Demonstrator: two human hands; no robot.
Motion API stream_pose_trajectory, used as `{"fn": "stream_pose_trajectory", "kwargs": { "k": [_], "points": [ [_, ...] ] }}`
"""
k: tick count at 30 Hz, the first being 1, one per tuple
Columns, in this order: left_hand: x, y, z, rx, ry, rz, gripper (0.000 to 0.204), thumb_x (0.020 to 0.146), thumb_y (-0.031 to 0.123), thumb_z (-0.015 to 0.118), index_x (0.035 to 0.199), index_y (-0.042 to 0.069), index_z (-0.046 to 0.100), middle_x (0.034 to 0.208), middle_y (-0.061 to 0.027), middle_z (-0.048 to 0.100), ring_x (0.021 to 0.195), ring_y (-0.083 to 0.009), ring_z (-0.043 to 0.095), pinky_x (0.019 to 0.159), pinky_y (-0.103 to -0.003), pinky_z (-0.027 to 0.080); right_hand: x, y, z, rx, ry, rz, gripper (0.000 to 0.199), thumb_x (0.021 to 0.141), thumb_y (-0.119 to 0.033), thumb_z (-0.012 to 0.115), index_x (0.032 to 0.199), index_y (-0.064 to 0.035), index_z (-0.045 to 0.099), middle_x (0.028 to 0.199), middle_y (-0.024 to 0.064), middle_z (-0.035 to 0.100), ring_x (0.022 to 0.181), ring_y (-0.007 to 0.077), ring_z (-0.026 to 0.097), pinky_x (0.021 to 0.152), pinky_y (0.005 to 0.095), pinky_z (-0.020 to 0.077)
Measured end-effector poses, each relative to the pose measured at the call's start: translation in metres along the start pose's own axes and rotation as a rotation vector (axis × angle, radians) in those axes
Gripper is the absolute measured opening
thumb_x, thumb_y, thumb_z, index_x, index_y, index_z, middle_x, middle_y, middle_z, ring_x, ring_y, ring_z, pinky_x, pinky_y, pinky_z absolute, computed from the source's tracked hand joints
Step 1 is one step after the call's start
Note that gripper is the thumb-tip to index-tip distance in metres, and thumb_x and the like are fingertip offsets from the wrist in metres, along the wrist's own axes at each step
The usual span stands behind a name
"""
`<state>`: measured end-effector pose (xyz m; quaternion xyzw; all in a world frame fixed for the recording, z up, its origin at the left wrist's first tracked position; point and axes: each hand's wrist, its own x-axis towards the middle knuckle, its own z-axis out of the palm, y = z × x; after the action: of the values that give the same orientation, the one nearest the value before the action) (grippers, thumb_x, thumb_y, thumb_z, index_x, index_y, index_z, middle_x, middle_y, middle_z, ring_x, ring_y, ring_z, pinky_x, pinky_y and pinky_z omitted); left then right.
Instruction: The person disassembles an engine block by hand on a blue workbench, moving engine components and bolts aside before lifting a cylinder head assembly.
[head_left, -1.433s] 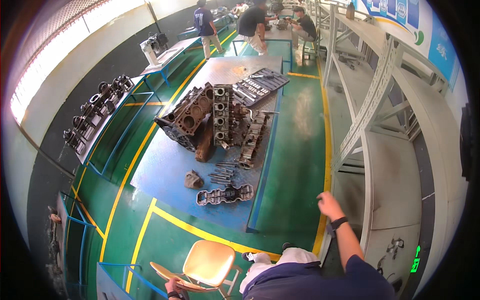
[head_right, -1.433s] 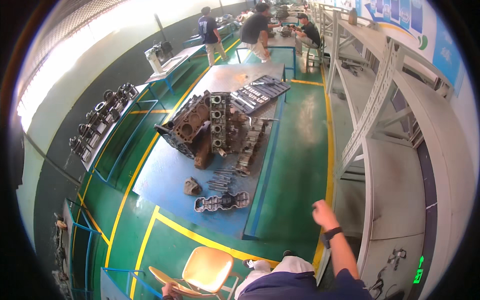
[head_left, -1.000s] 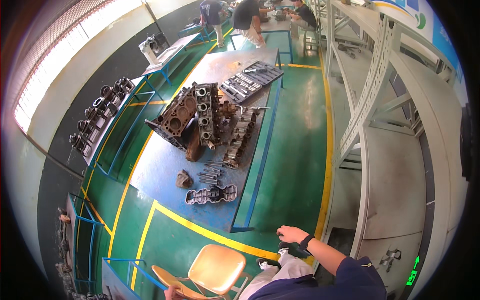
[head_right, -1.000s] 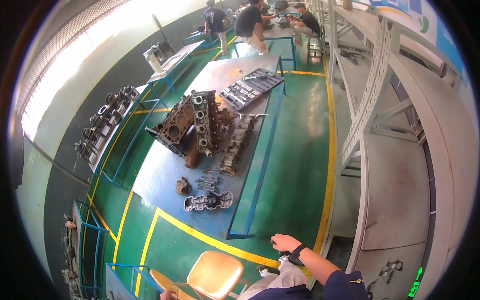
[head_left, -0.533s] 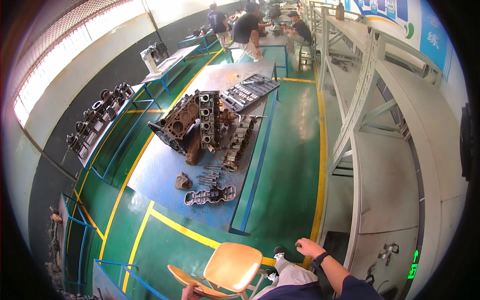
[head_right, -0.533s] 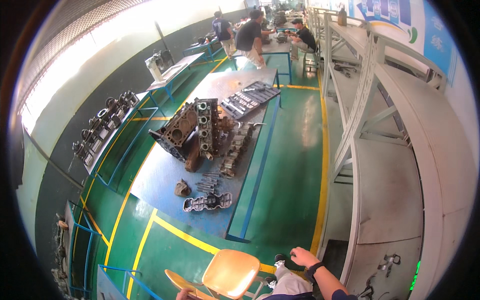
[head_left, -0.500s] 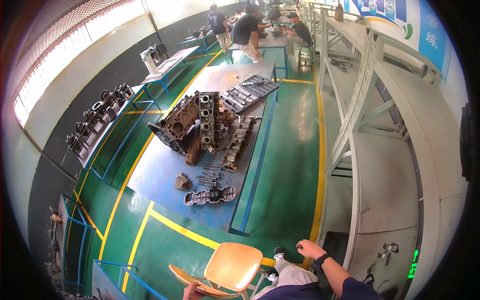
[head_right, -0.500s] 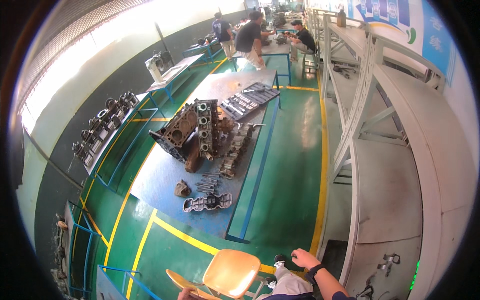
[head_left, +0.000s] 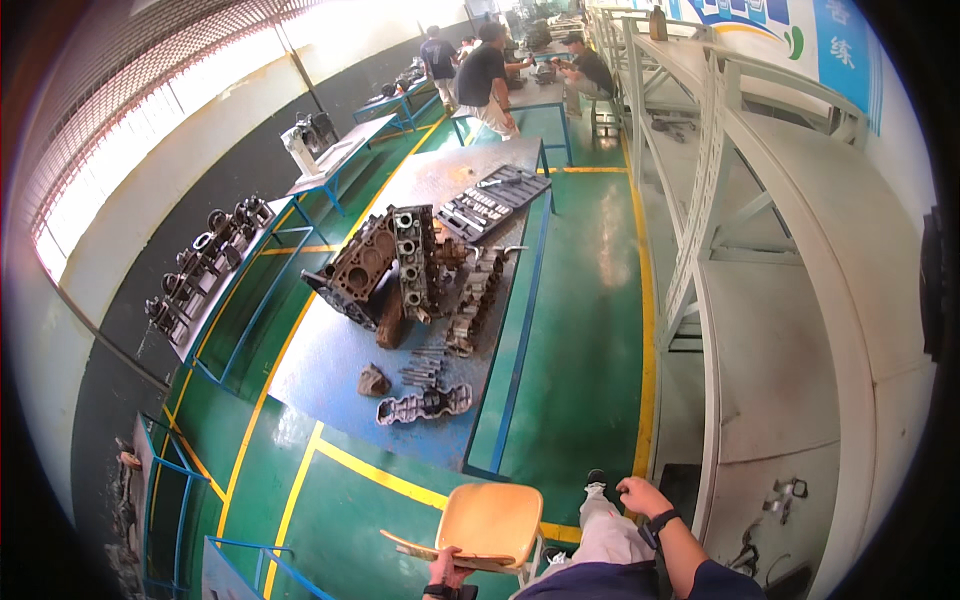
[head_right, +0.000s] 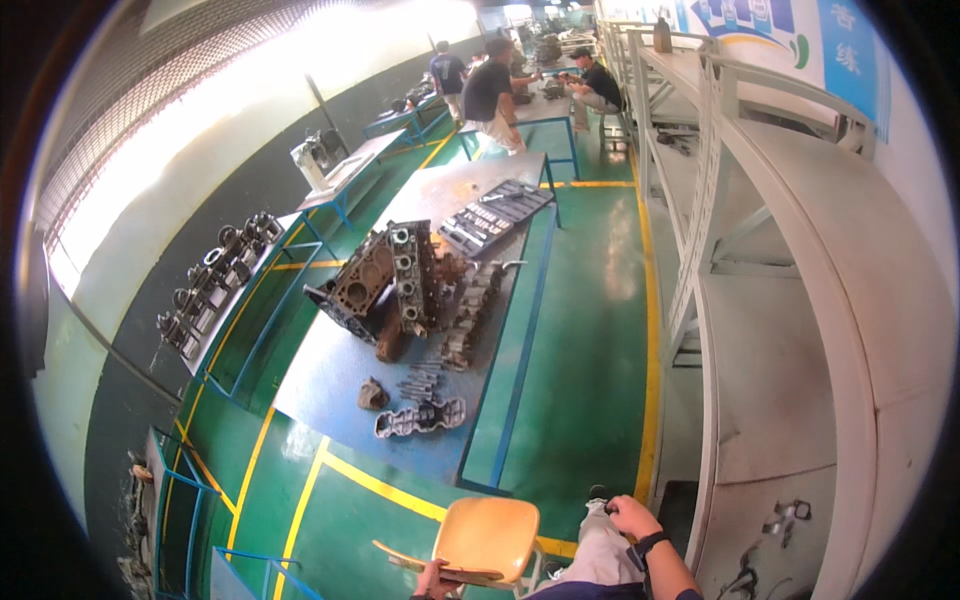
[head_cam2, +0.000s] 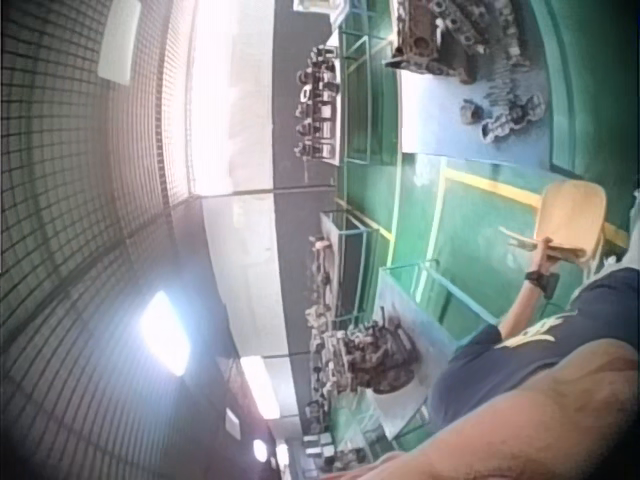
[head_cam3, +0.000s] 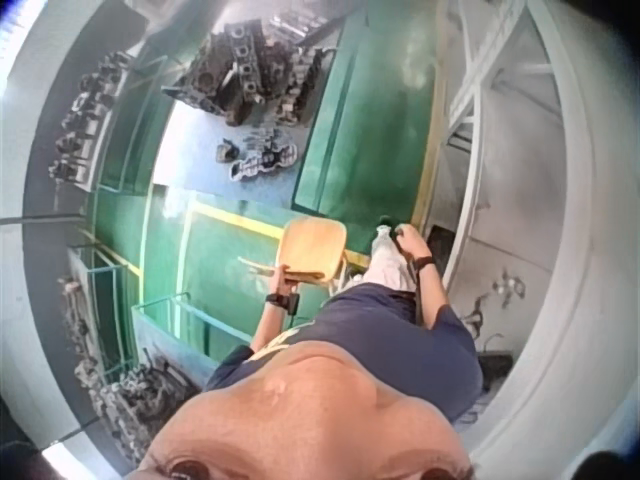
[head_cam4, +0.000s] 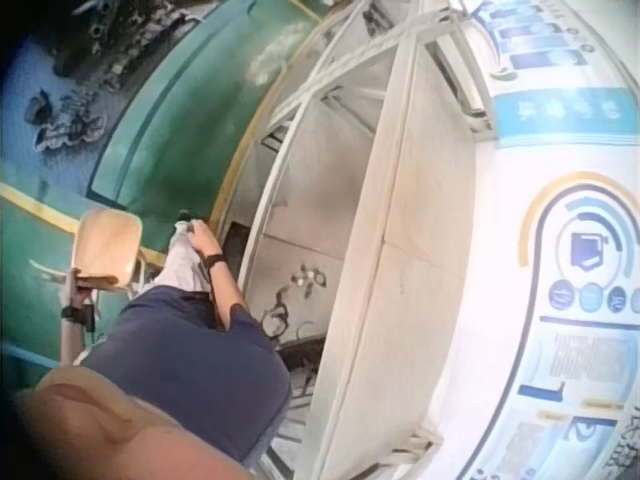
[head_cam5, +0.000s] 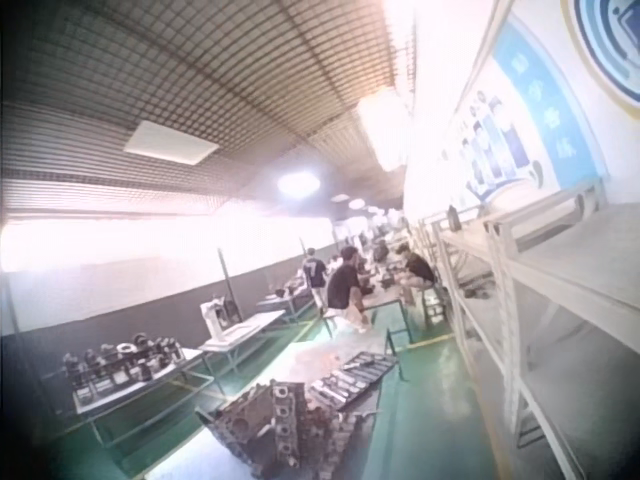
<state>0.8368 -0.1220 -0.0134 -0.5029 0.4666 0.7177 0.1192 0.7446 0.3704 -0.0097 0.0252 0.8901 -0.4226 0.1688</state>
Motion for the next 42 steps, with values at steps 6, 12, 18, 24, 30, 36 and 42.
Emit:
{"fn": "stream_pose_trajectory", "kwargs": {
  "k": [6,12,18,24,30,36,42],
  "points": [
    [-0.003,0.003,0.025,0.053,-0.083,-0.081,0.045,0.084,0.036,0.062,0.113,0.003,0.054,0.102,-0.0229,0.064,0.092,-0.0373,0.065,0.073,-0.052,0.058,0.058,0.036,-0.015,0.045,-0.047,0.006,0.031,0.079,-0.011,0.058,0.105,0.0001,0.069,0.104,0.0207,0.069,0.101,0.0344,0.065,0.091,0.0404,0.0518],
    [-0.001,-0.006,0.072,0.02,-0.041,-0.175,0.039,0.085,0.026,0.06,0.113,-0.001,0.055,0.108,-0.0232,0.065,0.101,-0.0398,0.063,0.085,-0.054,0.056,0.146,0.053,-0.05,0.065,0.034,-0.039,0.024,0.079,-0.007,0.056,0.097,0.0019,0.068,0.096,0.021,0.069,0.093,0.0351,0.066,0.084,0.04,0.053],
    [-0.04,0.041,0.178,0.183,0.231,-0.254,0.043,0.079,0.021,0.068,0.109,-0.008,0.055,0.092,-0.0213,0.067,0.076,-0.0356,0.07,0.066,-0.049,0.061,0.19,0.059,-0.069,0.166,-0.059,0.007,0.025,0.079,-0.004,0.053,0.099,0.0028,0.067,0.098,0.0204,0.069,0.095,0.0347,0.067,0.085,0.0392,0.0529],
    [-0.038,0.05,0.232,0.148,0.233,-0.251,0.051,0.079,0.019,0.068,0.118,-0.009,0.052,0.104,-0.0235,0.065,0.087,-0.0365,0.07,0.072,-0.049,0.061,0.195,0.076,-0.075,0.177,-0.172,0.079,0.027,0.079,-0.005,0.053,0.101,0.0033,0.067,0.099,0.0192,0.07,0.096,0.0327,0.067,0.086,0.0384,0.0528],
    [-0.037,0.078,0.335,0.198,0.243,-0.101,0.049,0.076,0.016,0.072,0.113,-0.009,0.054,0.104,-0.0228,0.066,0.083,-0.035,0.071,0.07,-0.046,0.062,0.194,0.089,-0.095,0.176,-0.153,0.121,0.028,0.079,-0.006,0.054,0.101,0.0032,0.067,0.098,0.0187,0.07,0.093,0.0318,0.068,0.083,0.0374,0.0535],
    [-0.033,0.11,0.395,0.202,0.126,-0.076,0.046,0.077,0.014,0.071,0.11,-0.012,0.052,0.102,-0.0232,0.067,0.083,-0.034,0.071,0.073,-0.044,0.063,0.196,0.078,-0.13,0.221,-0.157,0.216,0.025,0.08,-0.009,0.06,0.101,0.0001,0.068,0.1,0.018,0.07,0.094,0.0318,0.067,0.085,0.0381,0.0533],
    [0.001,0.123,0.461,0.126,-0.08,-0.128,0.045,0.084,0.021,0.064,0.119,-0.004,0.051,0.107,-0.0195,0.067,0.089,-0.0321,0.07,0.08,-0.044,0.061,0.206,0.08,-0.153,0.276,0.024,0.2,0.025,0.08,-0.009,0.061,0.101,0.0009,0.068,0.097,0.0177,0.07,0.09,0.0302,0.069,0.082,0.0378,0.0545]
  ]
}}
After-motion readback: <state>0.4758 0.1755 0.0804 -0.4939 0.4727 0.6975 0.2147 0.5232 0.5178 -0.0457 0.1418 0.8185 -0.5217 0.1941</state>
